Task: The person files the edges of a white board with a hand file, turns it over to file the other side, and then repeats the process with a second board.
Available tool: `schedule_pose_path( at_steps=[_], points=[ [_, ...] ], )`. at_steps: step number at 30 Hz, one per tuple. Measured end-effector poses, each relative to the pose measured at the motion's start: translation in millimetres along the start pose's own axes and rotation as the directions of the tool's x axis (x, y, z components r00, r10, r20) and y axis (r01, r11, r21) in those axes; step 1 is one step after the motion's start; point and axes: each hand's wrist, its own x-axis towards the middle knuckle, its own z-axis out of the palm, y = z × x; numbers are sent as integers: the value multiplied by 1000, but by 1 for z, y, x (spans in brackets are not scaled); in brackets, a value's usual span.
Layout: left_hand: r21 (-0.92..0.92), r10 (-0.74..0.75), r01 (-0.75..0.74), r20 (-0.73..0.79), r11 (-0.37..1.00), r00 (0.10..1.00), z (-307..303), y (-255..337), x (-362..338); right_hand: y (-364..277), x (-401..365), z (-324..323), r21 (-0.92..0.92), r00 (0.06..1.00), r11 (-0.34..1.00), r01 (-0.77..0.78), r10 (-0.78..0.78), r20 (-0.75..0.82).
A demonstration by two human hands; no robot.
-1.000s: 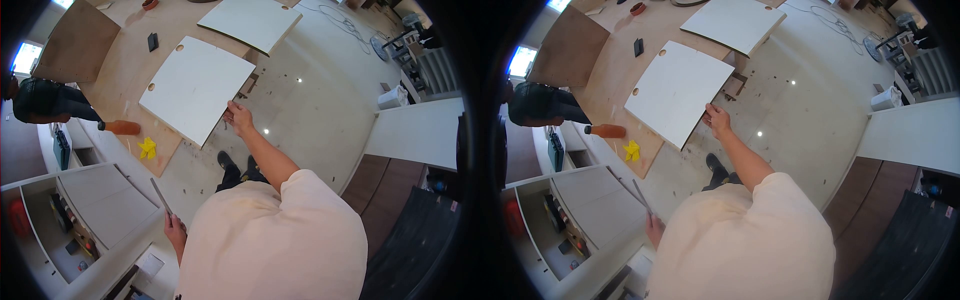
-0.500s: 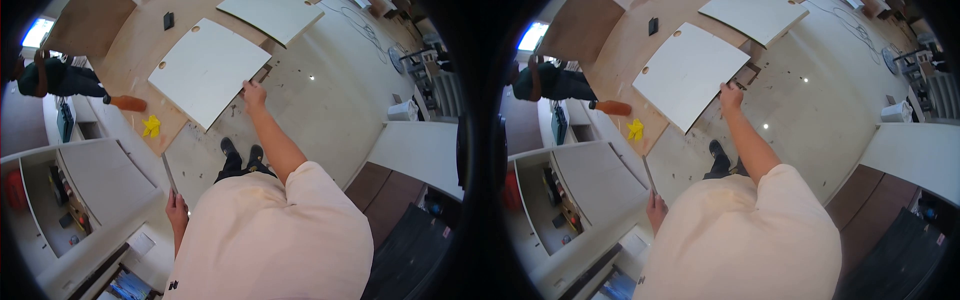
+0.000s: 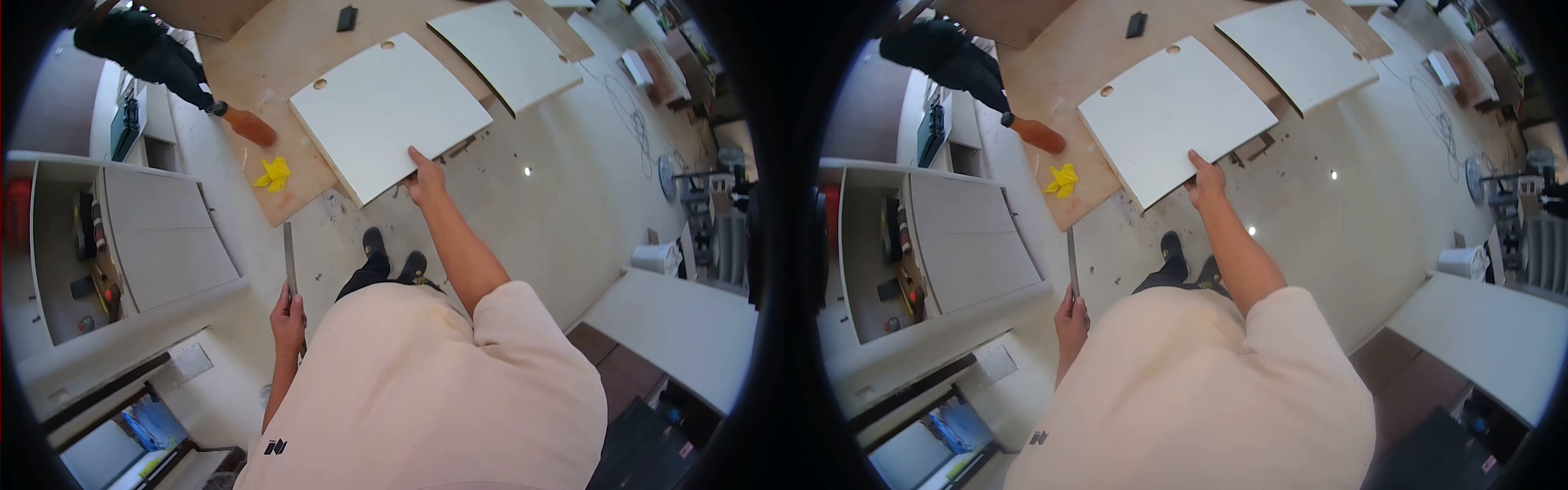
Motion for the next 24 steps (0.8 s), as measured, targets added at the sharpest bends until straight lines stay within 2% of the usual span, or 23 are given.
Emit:
schedule_pose_path(
  at_steps=[2, 5, 7, 10, 12, 13, 14, 16, 19, 21, 24],
  points=[
    [-26, 2, -3, -13, 1000, 1000, 6, 4, 7, -21, -30, 30, -17, 999, 1000, 3, -4, -44],
    [-53, -1, 1, -6, 999, 1000, 10, 14, 14, -26, -19, 44, 10, 989, 996, 87, -87, 122],
    [-61, 24, -23, 15, 998, 1000, 12, 21, 27, -31, -27, 58, 67, 987, 994, 82, -90, 130],
    [51, 128, -129, 22, 990, 992, 15, 35, 59, -50, -36, 75, 111, 987, 990, 87, -100, 122],
    [117, 355, -355, 23, 927, 934, 14, 21, 98, -72, -48, 77, 53, 985, 991, 120, -125, 120],
    [120, 385, -386, 31, 915, 922, 19, 32, 114, -88, -53, 78, 24, 982, 989, 146, -148, 121],
    [123, 415, -416, 38, 901, 909, 25, 43, 130, -105, -55, 70, 2, 969, 981, 192, -189, 161],
    [95, 298, -304, 70, 948, 952, 37, 99, 139, -144, -60, 46, -42, 934, 957, 287, -269, 234],
    [275, 520, -517, 68, 811, 852, 66, 116, 209, -202, -80, 11, -77, 885, 903, 423, -394, 250],
    [259, 467, -481, 117, 837, 876, 93, 133, 267, -232, -96, -20, -39, 874, 891, 451, -433, 219],
    [402, 494, -487, 94, 776, 864, 132, 169, 332, -252, -140, -35, 25, 851, 873, 487, -480, 211]
  ],
)
